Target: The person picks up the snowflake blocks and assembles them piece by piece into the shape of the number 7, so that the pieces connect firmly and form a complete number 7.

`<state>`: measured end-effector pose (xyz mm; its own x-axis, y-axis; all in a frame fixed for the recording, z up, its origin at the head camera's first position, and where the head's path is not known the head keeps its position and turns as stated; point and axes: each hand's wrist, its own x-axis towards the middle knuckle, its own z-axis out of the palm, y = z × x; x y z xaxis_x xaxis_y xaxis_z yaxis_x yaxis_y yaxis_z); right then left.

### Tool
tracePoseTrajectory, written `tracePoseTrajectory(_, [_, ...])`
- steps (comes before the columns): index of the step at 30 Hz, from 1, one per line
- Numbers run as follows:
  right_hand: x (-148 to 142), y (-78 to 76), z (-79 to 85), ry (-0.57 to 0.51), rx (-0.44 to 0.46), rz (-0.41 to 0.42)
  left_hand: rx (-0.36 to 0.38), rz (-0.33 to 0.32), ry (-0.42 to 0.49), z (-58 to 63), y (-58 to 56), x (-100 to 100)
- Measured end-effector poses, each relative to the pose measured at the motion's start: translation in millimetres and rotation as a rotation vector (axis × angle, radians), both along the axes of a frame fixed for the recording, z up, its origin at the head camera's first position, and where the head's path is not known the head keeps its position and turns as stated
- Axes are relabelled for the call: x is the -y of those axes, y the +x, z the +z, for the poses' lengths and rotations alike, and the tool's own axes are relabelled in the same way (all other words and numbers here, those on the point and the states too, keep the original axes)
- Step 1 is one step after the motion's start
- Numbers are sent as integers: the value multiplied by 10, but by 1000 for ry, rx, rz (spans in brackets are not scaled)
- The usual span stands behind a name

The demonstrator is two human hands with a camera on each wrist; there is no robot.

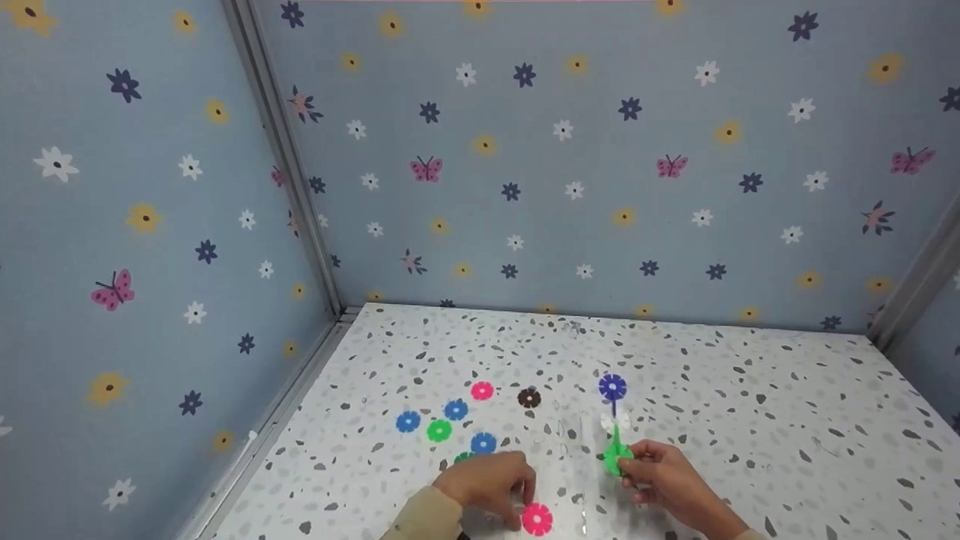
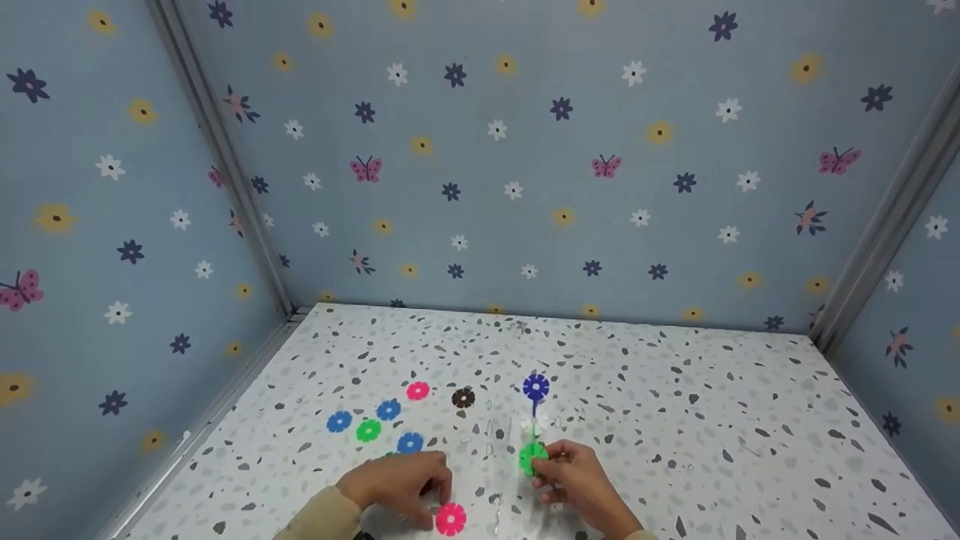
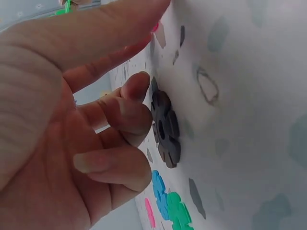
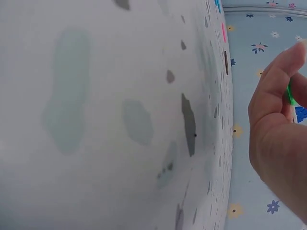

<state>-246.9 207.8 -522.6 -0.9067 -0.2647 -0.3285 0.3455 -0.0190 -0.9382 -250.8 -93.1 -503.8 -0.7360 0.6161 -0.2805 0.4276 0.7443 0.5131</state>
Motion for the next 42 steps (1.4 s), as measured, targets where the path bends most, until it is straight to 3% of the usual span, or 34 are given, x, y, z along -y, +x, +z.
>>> tracePoseTrajectory(6, [6,5,-10,6,14,-19,31,21,-5,-11,12,-8])
tracePoseTrajectory(13, [5,15,-12,13,30,-29,64,-18,20,-45,14,-57])
tracePoseTrajectory(19, [33,22,-18,2,22,-28,72,-4,29,-52,46,-80])
tracePoseTrajectory(22, [48,20,-15,10,24,-60,70,-23,100,-48,55,-84])
tracePoseTrajectory(27, [68,16,-8,31,23,-109,101,-51,295,-61,21,-135])
tracePoseTrajectory(29, [77,17,-3,35,27,-123,93,-3,382,-71,-3,-176])
tracePoseTrajectory(35, [134,26,12,51,53,-182,19,231,642,-94,-117,-306])
tracePoseTrajectory(39, [156,33,13,35,61,-178,37,293,721,-120,-158,-354])
tracePoseTrajectory(42, [153,38,31,4,53,-160,41,304,743,-117,-161,-386])
